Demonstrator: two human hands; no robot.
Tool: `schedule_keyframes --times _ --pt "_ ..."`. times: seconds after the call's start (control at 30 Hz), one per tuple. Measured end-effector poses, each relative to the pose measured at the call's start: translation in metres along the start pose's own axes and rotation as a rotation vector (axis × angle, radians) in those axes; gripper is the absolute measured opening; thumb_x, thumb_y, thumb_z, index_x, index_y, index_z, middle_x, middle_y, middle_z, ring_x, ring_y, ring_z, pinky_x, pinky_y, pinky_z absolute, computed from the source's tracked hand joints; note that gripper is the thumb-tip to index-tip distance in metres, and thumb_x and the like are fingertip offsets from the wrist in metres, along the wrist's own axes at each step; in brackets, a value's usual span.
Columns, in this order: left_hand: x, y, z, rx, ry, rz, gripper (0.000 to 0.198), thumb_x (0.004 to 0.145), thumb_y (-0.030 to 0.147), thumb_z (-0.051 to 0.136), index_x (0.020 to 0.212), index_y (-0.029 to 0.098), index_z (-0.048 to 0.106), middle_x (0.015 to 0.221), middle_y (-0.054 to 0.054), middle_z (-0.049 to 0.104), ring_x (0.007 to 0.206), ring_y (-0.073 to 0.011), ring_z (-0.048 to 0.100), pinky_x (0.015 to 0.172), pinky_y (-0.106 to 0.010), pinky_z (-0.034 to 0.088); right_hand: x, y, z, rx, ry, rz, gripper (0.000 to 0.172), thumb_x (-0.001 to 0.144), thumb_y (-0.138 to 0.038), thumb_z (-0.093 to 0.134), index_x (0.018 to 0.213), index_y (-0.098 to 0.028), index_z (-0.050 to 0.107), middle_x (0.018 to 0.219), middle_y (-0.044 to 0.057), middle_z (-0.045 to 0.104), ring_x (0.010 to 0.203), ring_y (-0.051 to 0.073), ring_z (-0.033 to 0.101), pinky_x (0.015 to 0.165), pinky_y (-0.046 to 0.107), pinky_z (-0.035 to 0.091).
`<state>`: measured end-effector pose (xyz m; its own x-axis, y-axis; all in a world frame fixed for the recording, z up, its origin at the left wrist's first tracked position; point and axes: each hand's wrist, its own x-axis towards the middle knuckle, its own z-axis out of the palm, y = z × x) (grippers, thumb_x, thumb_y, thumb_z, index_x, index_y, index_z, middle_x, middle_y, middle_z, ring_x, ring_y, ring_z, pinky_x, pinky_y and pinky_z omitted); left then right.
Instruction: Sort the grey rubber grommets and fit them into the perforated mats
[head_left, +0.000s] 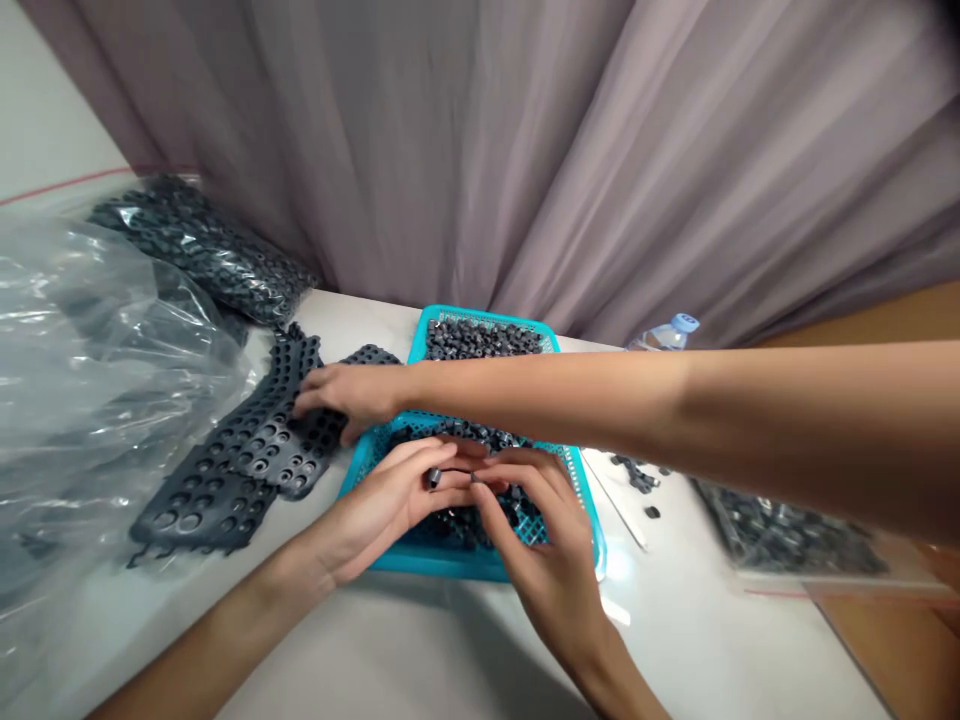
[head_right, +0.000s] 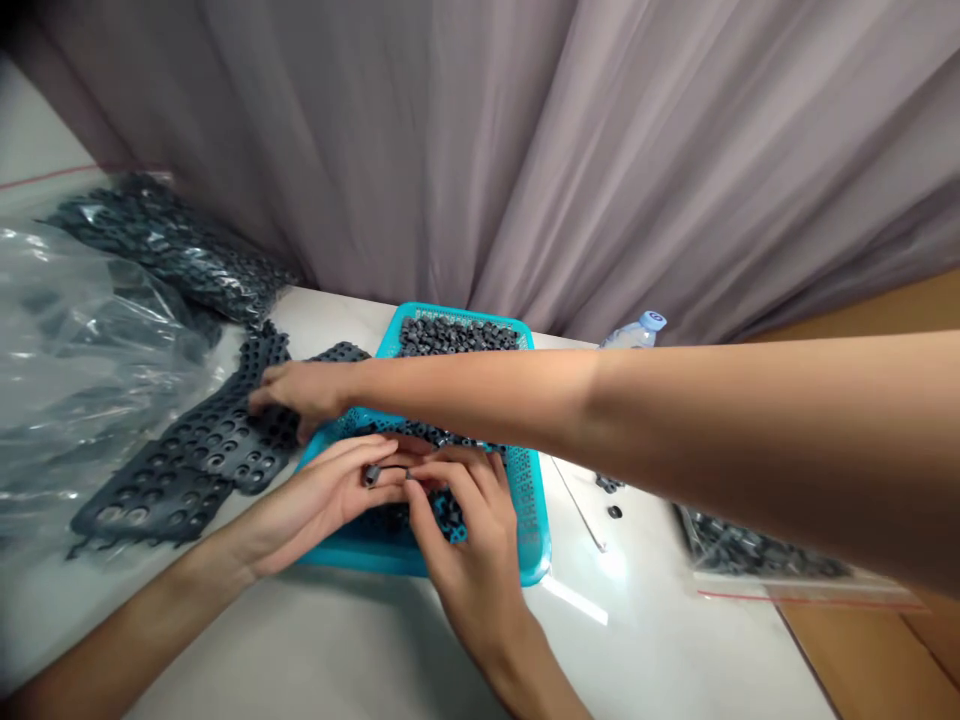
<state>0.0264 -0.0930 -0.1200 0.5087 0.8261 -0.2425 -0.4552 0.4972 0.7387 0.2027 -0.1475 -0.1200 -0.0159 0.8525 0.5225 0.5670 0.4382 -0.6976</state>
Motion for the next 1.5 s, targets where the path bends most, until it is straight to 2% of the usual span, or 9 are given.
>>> schedule_keyframes --times 0.1,0.23,0.4,0.53,0.7,0.87,1.1,1.3,1.5 --pt "0.003 -0.003 -0.006 0.094 0.006 -0.047 0.023 0.093 0.031 0.071 0.104 0.012 0.074 0.106 -0.011 0.071 0.093 -0.0203 0.066 0.082 -0.031 0.054 -0.002 -0.001 -0.002 0.040 -0.046 -0.001 0.010 0.099 -0.020 0.066 0.104 -0.027 0.069 0.105 0.003 0.074 0.104 0.024 0.067 0.095 0.041 0.052" --pt "0.006 -0.005 -0.014 0.385 -0.049 -0.157 0.037 0.093 0.044 0.069 0.112 0.011 0.067 0.088 -0.004 0.063 0.075 -0.0129 0.054 0.069 -0.025 0.042 -0.005 0.000 -0.003 0.183 -0.118 0.151 0.006 0.099 -0.027 0.067 0.103 -0.027 0.072 0.093 0.001 0.075 0.084 0.019 0.070 0.080 0.032 0.055" --pt "0.002 0.001 -0.017 0.597 -0.096 -0.216 0.033 0.098 0.046 0.060 0.115 0.019 0.061 0.094 0.000 0.057 0.085 -0.0132 0.051 0.072 -0.024 0.037 -0.001 -0.001 -0.003 0.290 -0.174 0.253 0.014 0.099 -0.032 0.067 0.110 -0.027 0.076 0.097 0.002 0.077 0.086 0.019 0.071 0.079 0.030 0.056" --pt "0.004 0.004 -0.020 0.628 -0.131 -0.150 0.033 0.096 0.049 0.061 0.112 0.019 0.061 0.093 0.001 0.053 0.074 -0.0110 0.043 0.063 -0.024 0.030 0.002 0.004 -0.002 0.410 -0.224 0.370 0.020 0.097 -0.038 0.070 0.110 -0.025 0.078 0.097 0.004 0.077 0.086 0.020 0.071 0.078 0.031 0.056" --pt "0.010 0.004 -0.022 0.482 -0.090 -0.102 0.037 0.093 0.047 0.063 0.112 0.014 0.062 0.086 0.001 0.047 0.067 -0.0098 0.034 0.057 -0.023 0.023 0.005 0.014 -0.002 0.596 -0.247 0.480 0.029 0.092 -0.042 0.076 0.115 -0.024 0.077 0.101 0.006 0.077 0.092 0.020 0.070 0.083 0.030 0.056" --pt "0.010 0.009 -0.016 0.372 -0.057 -0.037 0.036 0.090 0.037 0.062 0.111 0.008 0.064 0.085 -0.003 0.052 0.067 -0.0108 0.036 0.055 -0.024 0.024 0.008 0.014 -0.004 0.696 -0.235 0.508 0.027 0.093 -0.038 0.077 0.116 -0.024 0.078 0.096 0.004 0.076 0.086 0.016 0.069 0.083 0.027 0.056" --pt "0.001 0.019 -0.009 0.354 -0.122 -0.028 0.034 0.093 0.029 0.056 0.117 0.008 0.068 0.094 -0.008 0.062 0.067 -0.0105 0.041 0.057 -0.024 0.029 0.011 0.014 -0.006 0.750 -0.230 0.473 0.024 0.096 -0.036 0.072 0.116 -0.024 0.078 0.097 0.004 0.076 0.082 0.015 0.070 0.081 0.028 0.058" --pt "-0.002 0.024 -0.007 0.387 -0.123 -0.032 0.035 0.092 0.028 0.059 0.120 0.008 0.067 0.104 -0.014 0.071 0.086 -0.0180 0.061 0.069 -0.027 0.042 0.009 0.020 -0.008 0.627 -0.197 0.418 0.022 0.096 -0.035 0.073 0.115 -0.025 0.078 0.100 0.004 0.077 0.091 0.018 0.071 0.087 0.031 0.058" --pt "-0.002 0.024 -0.006 0.524 -0.097 -0.007 0.034 0.097 0.029 0.060 0.124 0.010 0.066 0.106 -0.011 0.072 0.087 -0.0165 0.063 0.074 -0.028 0.046 0.007 0.027 -0.007 0.587 -0.183 0.396 0.021 0.094 -0.033 0.075 0.113 -0.025 0.077 0.111 0.005 0.076 0.101 0.020 0.071 0.093 0.033 0.056"
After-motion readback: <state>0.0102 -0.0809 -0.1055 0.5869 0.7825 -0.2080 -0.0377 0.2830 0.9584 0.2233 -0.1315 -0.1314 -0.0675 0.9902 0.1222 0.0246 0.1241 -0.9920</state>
